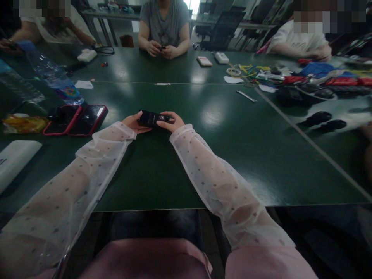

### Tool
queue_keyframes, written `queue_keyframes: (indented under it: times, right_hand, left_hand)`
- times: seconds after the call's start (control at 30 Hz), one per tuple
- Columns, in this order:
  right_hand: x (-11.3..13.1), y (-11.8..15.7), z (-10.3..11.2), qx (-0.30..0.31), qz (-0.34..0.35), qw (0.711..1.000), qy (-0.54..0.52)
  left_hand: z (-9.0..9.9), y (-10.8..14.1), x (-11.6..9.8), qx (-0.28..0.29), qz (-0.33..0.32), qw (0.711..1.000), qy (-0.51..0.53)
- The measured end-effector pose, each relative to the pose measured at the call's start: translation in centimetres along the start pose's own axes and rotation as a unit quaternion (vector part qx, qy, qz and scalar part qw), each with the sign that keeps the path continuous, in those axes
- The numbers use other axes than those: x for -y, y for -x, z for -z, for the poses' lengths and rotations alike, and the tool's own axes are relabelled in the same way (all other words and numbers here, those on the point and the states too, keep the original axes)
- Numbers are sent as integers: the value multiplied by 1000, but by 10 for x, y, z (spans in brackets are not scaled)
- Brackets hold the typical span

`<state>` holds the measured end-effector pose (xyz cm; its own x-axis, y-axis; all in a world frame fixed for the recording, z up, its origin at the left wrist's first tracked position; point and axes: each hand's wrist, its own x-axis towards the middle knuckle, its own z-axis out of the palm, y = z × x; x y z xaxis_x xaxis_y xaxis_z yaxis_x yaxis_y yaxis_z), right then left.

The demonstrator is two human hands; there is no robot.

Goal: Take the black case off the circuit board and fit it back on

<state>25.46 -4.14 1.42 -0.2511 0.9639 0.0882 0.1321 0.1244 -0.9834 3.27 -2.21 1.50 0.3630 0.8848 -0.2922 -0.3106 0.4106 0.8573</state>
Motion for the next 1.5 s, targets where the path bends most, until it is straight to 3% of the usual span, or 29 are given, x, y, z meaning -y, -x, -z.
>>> queue_keyframes:
  times: [0.4, 0.6, 0.87, 1.13, 1.37, 1.5]
  right_hand:
    - [-9, -5, -2, 3, -1, 1000, 5]
    - [-8, -5, -3, -6, -4, 1000, 4]
    - [-17, -9, -7, -27, 41, 996, 74]
    - [-22, -13, -9, -11, 87, 989, 121]
    - [-19, -11, -10, -44, 137, 956, 257]
    - [-19, -10, -11, -50, 130, 952, 273]
  left_hand:
    - [-10, 12, -9, -21, 17, 1000, -3]
    - [-8, 10, -8, -3, 21, 1000, -6]
    - [-7, 6, -9, -14, 26, 999, -12]
    - [-4, 3, -8, -9, 24, 1000, -9]
    - [2, -6, -3, -4, 16, 1000, 3]
    - [2, -8, -3, 0, 16, 1000, 0]
